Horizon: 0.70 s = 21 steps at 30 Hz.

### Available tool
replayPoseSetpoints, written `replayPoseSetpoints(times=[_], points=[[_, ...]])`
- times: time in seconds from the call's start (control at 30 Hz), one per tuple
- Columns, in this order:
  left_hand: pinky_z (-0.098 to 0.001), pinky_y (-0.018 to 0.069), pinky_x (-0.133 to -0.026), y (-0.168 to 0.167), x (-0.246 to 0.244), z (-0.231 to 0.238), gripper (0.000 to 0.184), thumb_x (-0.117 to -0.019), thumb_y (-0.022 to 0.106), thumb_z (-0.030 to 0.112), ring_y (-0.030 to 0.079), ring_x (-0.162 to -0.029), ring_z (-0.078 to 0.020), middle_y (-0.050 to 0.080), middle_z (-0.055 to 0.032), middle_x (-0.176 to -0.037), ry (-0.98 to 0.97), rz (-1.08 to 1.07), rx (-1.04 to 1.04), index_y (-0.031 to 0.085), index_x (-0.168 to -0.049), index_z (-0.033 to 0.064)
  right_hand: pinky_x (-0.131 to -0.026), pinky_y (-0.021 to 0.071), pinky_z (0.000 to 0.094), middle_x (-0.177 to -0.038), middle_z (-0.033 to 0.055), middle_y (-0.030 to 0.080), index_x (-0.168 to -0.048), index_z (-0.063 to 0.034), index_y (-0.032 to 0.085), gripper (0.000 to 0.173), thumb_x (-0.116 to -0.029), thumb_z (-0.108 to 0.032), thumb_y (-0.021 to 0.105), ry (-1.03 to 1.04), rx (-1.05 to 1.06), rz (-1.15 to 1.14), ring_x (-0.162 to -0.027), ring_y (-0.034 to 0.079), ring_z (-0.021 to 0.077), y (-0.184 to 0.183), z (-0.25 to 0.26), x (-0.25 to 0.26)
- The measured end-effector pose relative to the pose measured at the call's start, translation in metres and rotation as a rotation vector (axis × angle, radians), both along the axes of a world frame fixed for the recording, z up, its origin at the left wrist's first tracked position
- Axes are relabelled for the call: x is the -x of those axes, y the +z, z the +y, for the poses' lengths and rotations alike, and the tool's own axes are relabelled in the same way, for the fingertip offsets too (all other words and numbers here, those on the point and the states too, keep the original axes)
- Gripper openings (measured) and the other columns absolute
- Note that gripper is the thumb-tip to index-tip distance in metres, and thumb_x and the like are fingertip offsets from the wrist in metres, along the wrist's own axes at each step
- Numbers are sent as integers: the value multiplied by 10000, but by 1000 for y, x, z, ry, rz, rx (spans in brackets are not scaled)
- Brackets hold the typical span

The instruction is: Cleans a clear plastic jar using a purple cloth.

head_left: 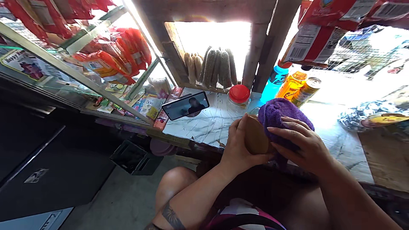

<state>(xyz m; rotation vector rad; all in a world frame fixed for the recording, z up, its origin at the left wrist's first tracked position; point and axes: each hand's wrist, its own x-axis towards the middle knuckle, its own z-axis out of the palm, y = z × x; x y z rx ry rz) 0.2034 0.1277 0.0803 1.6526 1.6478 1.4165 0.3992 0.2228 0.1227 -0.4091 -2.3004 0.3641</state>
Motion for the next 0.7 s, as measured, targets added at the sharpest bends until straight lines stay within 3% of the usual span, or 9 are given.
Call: replayPoseSetpoints(times=[0.2,0.37,0.47,0.6,0.7], points=[[-415,537,-982,0,2,5,1192,-637,912,498,521,-1303,-247,406,-188,-1501,-13,-113,39,292,-1605,182,-1143,425,404,-1187,59,701,-1271,-258,681,288,-1000,-342,631,3,2,13,-1307,568,204,-2,3,-4],[-379,533,-982,2,2,7,1202,-642,916,490,529,-1290,-225,412,-184,-1495,-7,-164,47,277,-1610,175,-1166,403,380,-1191,-10,690,-1258,-285,678,276,-984,-316,654,58,24,48,-1330,539,151,-2,6,-9],[-402,524,-1005,-1,1,8,1205,-649,906,499,523,-1296,-235,408,-185,-1493,-12,-123,29,260,-1615,180,-1181,400,410,-1199,-29,700,-1256,-252,686,283,-978,-302,662,67,100,62,-1321,554,129,0,6,-11],[-442,499,-1044,-3,-3,6,1200,-640,906,486,494,-1338,-279,383,-226,-1519,-25,17,-63,286,-1598,115,-1174,394,458,-1338,44,667,-1386,-184,627,429,-1029,-408,545,-53,180,-28,-1362,537,187,1,8,-13],[-442,486,-1069,-3,-4,4,1192,-618,909,493,470,-1372,-303,369,-248,-1535,-54,111,-118,331,-1580,91,-1189,369,487,-1398,52,633,-1442,-172,585,489,-1052,-440,464,-132,247,-73,-1387,516,199,3,13,-17]])
